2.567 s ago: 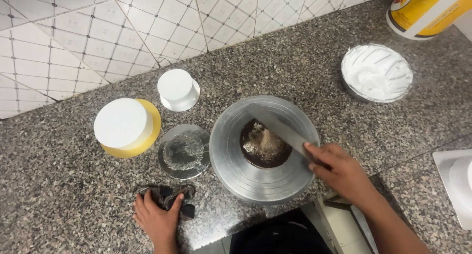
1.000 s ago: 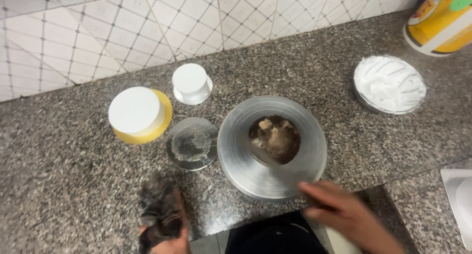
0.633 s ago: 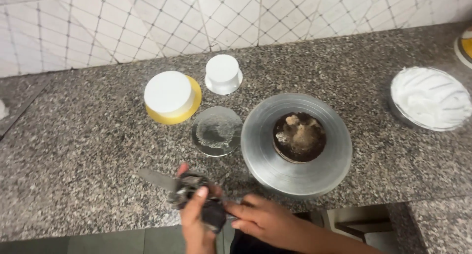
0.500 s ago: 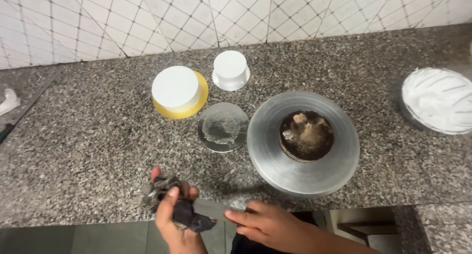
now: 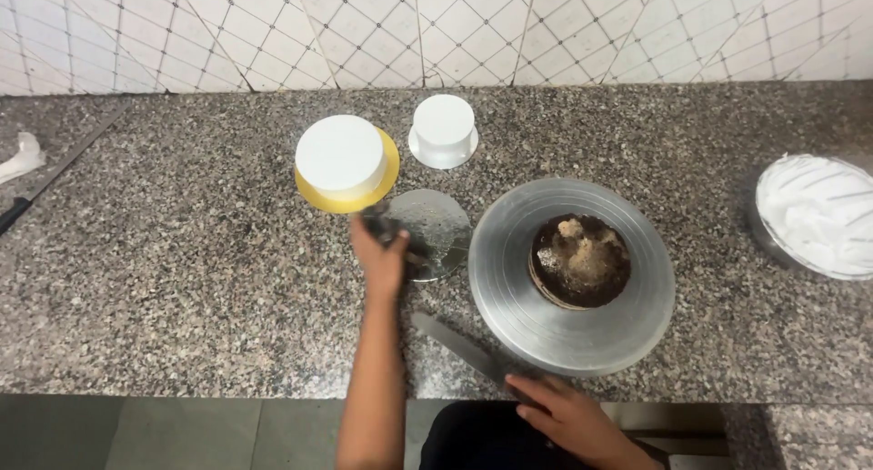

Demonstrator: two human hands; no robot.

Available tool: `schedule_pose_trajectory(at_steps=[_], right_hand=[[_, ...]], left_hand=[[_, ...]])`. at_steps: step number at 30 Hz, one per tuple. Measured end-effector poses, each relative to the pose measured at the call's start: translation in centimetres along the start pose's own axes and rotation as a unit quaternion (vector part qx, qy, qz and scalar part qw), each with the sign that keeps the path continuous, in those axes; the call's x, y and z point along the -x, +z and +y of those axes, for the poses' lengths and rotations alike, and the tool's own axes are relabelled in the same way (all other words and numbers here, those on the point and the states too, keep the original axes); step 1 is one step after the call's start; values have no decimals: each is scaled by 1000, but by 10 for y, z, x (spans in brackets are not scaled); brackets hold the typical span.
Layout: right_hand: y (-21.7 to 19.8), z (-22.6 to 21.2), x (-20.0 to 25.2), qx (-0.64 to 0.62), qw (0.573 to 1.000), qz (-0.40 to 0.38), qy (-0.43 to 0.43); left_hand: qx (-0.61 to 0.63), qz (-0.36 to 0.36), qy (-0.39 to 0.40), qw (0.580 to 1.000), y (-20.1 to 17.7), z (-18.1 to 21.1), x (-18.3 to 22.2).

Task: Preparing a small chocolate cake by slicing, moistening, and applying frosting.

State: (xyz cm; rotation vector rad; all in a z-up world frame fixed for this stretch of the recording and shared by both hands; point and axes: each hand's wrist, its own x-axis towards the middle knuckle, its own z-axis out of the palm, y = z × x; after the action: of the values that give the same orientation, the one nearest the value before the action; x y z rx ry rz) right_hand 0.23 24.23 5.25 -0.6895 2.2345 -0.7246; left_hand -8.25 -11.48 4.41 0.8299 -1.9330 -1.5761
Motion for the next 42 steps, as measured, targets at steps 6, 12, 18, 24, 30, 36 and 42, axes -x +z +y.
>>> schedule_pose_trajectory(at_steps=[6, 12, 18, 24, 30, 36, 42], right_hand=[[14, 62, 0, -37, 997, 64, 25], [14, 65, -15, -42, 994, 13, 99], [15, 31, -61, 14, 999, -12, 30], [7, 2, -102, 41, 977, 165, -131], [26, 8, -125, -59, 998, 15, 13], [4, -7, -108, -129, 959, 160, -193], [-17, -40, -100, -136, 961, 117, -210]], left_hand=[[-376, -111, 71, 917, 34, -58, 13], [-414, -100, 100, 899, -10, -65, 102], [-432, -72, 77, 895, -60, -63, 181], [-438, -3, 129, 890, -60, -63, 172], [-480, -35, 115, 869, -45, -85, 161], [-530, -113, 76, 837, -33, -64, 150], [-601, -274, 52, 749, -26, -43, 134]])
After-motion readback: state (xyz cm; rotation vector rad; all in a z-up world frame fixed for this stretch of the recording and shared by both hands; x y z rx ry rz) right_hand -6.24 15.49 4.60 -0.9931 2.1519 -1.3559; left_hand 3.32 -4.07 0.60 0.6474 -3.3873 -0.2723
